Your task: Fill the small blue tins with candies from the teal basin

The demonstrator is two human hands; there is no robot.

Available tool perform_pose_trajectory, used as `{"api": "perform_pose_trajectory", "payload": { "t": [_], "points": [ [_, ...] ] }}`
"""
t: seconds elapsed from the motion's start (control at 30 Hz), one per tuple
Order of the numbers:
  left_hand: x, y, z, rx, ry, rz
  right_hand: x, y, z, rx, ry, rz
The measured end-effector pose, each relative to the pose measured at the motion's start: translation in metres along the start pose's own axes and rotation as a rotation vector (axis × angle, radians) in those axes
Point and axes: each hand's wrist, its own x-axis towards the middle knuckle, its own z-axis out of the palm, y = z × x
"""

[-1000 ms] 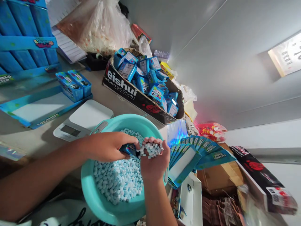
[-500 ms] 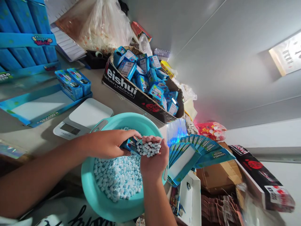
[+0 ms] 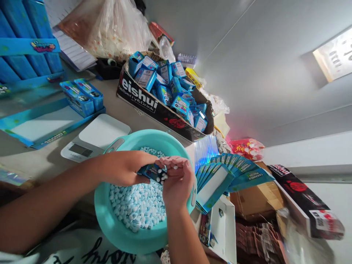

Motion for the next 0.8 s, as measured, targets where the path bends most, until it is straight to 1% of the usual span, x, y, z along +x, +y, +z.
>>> {"api": "perform_pose_trajectory", "payload": {
  "t": [0.07,0.2,0.27,0.37,0.43,0.5,0.6,0.7,0.8],
  "points": [
    [0.001,-0.001,0.0,-0.035,0.007,0.006,0.0,0.0,0.0,-0.007,-0.022,-0.026],
    [0.001,-0.004,0.002,-0.058,0.071,-0.029,0.001,0.001,-0.001,-0.02,-0.032,-0.064],
    [0.001,-0.004,0.002,-0.059,0.103,-0.044,0.0,0.002,-0.002,-0.061,-0.044,-0.103],
    [0.001,-0.004,0.001,-0.054,0.148,-0.071,-0.001,0.005,-0.002,-0.174,-0.119,-0.166],
    [0.001,-0.004,0.001,-0.039,0.168,-0.063,-0.003,0.007,-0.002,-0.256,-0.182,-0.208],
    [0.001,-0.003,0.001,-0.036,0.207,-0.045,-0.004,0.009,-0.002,-0.332,-0.207,-0.252],
    [0.002,-0.002,0.001,-0.073,0.26,-0.03,-0.005,0.009,-0.002,-0.44,-0.203,-0.261],
    [0.003,0.0,0.001,-0.061,0.287,-0.049,-0.002,0.01,-0.007,-0.501,-0.186,-0.264],
    [0.004,0.001,0.0,-0.016,0.303,-0.09,0.003,0.009,-0.016,-0.623,-0.117,-0.352]
  ]
}}
